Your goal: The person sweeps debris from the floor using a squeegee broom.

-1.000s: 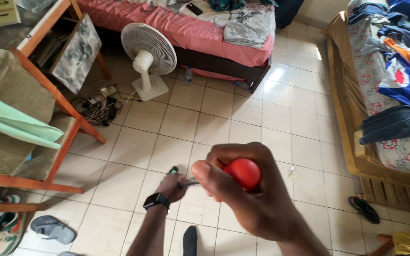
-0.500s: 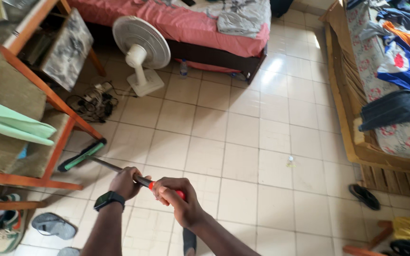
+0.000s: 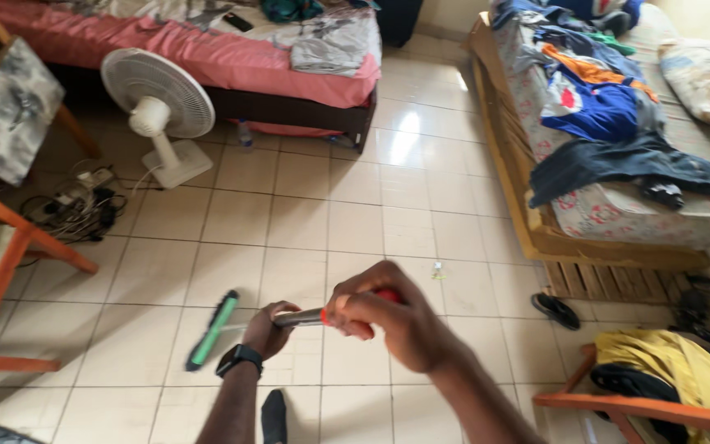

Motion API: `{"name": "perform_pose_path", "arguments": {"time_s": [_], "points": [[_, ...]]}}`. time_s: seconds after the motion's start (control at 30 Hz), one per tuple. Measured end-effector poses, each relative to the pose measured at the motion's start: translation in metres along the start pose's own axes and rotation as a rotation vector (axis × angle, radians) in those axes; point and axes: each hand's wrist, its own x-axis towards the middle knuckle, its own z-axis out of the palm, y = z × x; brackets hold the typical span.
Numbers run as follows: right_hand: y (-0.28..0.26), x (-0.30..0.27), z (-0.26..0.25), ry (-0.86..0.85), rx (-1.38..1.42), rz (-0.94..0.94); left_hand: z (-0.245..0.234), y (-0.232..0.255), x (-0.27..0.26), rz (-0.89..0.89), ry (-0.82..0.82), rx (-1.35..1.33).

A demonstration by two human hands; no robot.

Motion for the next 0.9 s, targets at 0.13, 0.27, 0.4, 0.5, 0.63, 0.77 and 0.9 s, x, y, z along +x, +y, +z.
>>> {"name": "perform_pose_path", "arguments": {"time_s": [0.13,0.27,0.4,0.5,0.63,0.77,0.9], "points": [[-0.047,-0.054,-0.024,0.029,-0.185,-0.037,0.07,0.028,-0.018,0.021,0.009,0.086],[-0.062,-0.094,-0.02,0.071,-0.093,0.02,0.09,0.023,-0.019,0.258,0.037,0.298],[-0.041,-0.11,-0.012,-0.04,-0.234,0.104,0.043,0.031,-0.06,-0.052,0.048,0.459],[0.006,-0.12,-0.002,-0.103,-0.156,0.023,0.015,0.055,-0.083,-0.167,0.091,0.499],[0.069,-0.122,0.002,-0.062,-0.096,-0.115,0.036,0.059,-0.086,-0.18,0.01,0.582],[0.068,-0.134,-0.031,0.02,-0.058,-0.02,0.073,0.054,-0.067,-0.071,0.023,0.485],[0.025,-0.148,-0.069,0.161,0.006,0.041,0.119,0.072,-0.044,0.127,0.003,0.295]]}}
